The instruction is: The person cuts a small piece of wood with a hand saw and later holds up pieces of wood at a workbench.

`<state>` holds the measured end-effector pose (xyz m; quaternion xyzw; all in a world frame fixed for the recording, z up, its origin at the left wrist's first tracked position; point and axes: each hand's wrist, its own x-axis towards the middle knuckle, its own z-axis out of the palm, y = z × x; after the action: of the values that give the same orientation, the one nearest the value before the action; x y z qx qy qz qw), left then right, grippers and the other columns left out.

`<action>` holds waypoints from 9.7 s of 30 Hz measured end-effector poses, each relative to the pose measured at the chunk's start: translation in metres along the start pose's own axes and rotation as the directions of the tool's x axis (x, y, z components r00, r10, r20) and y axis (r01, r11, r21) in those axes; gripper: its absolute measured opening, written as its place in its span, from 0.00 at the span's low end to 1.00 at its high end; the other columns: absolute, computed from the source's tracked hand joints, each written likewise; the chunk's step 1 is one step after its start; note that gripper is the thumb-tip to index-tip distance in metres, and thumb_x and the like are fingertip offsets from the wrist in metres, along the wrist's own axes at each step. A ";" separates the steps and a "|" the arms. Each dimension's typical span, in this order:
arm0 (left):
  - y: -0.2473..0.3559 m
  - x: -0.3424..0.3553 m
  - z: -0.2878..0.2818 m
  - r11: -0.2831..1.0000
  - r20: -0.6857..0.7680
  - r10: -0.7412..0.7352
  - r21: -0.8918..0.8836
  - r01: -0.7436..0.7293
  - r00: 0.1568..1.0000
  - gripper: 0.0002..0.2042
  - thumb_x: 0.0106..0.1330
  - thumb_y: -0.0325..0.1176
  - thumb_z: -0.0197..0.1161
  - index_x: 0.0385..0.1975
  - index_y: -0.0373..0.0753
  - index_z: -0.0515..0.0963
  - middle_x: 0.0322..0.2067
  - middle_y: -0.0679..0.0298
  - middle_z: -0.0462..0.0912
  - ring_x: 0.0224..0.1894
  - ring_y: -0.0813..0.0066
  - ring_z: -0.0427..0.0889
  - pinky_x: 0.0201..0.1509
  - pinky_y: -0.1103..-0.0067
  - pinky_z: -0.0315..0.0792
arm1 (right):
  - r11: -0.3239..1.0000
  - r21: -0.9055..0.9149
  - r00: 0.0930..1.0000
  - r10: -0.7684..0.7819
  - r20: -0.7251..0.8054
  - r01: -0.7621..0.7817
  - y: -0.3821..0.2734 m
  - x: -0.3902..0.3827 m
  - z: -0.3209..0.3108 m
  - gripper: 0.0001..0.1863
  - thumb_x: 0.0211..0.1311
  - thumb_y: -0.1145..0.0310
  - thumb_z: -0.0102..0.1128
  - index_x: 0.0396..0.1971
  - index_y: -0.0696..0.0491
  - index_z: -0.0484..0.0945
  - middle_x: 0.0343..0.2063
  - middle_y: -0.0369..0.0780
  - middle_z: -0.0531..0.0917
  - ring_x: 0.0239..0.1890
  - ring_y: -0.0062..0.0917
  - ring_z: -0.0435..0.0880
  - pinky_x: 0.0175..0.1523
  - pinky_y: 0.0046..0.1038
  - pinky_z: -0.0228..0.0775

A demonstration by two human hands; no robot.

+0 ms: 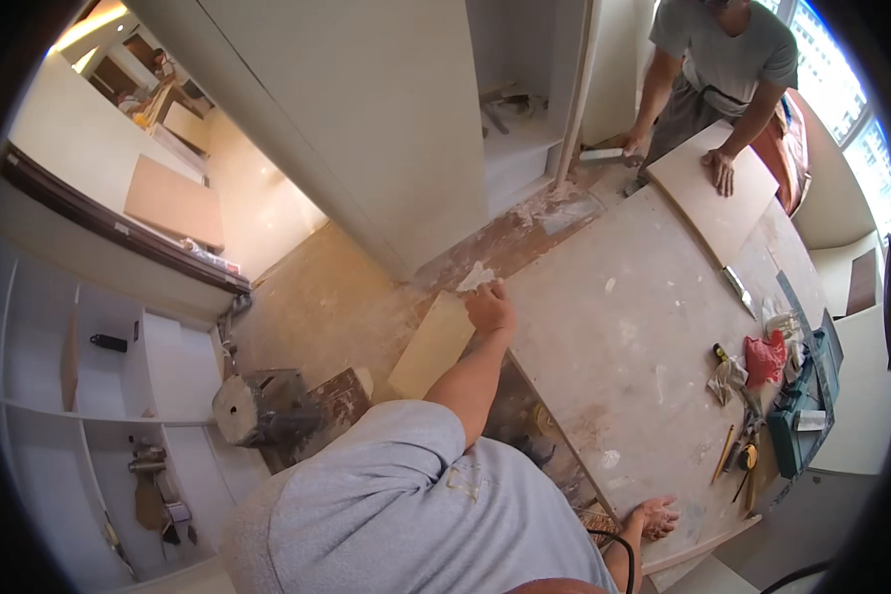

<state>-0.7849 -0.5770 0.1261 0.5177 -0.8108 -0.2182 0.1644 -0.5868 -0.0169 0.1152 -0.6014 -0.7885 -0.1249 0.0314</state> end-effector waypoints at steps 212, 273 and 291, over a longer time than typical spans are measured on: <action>-0.032 0.011 0.037 0.998 0.009 0.057 0.035 -0.057 0.998 0.30 0.75 0.58 0.45 0.51 0.36 0.81 0.47 0.44 0.81 0.49 0.43 0.81 0.51 0.54 0.76 | 0.939 0.344 1.000 0.005 0.001 -0.005 -0.007 -0.017 -0.034 0.35 0.65 0.43 0.55 0.64 0.53 0.68 0.67 0.53 0.64 0.71 0.52 0.58 0.74 0.52 0.46; 0.013 -0.008 0.014 0.998 0.104 0.055 -0.014 -0.053 0.993 0.27 0.76 0.54 0.46 0.50 0.33 0.79 0.50 0.44 0.80 0.51 0.44 0.80 0.50 0.55 0.77 | 0.971 0.233 0.998 0.054 -0.024 -0.046 -0.008 -0.007 -0.030 0.34 0.69 0.41 0.51 0.64 0.52 0.70 0.66 0.51 0.67 0.69 0.47 0.62 0.72 0.49 0.52; -0.006 0.006 0.023 0.997 -0.004 0.063 0.043 -0.063 0.998 0.29 0.76 0.56 0.43 0.50 0.34 0.80 0.46 0.42 0.80 0.49 0.43 0.81 0.50 0.54 0.76 | 0.917 0.395 0.999 0.047 0.016 -0.049 -0.012 -0.018 -0.039 0.35 0.65 0.43 0.55 0.63 0.53 0.69 0.68 0.53 0.63 0.71 0.53 0.57 0.75 0.52 0.45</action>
<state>-0.7943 -0.5809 0.1034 0.4960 -0.8306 -0.1941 0.1624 -0.5971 -0.0462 0.1472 -0.6022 -0.7826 0.0394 0.1526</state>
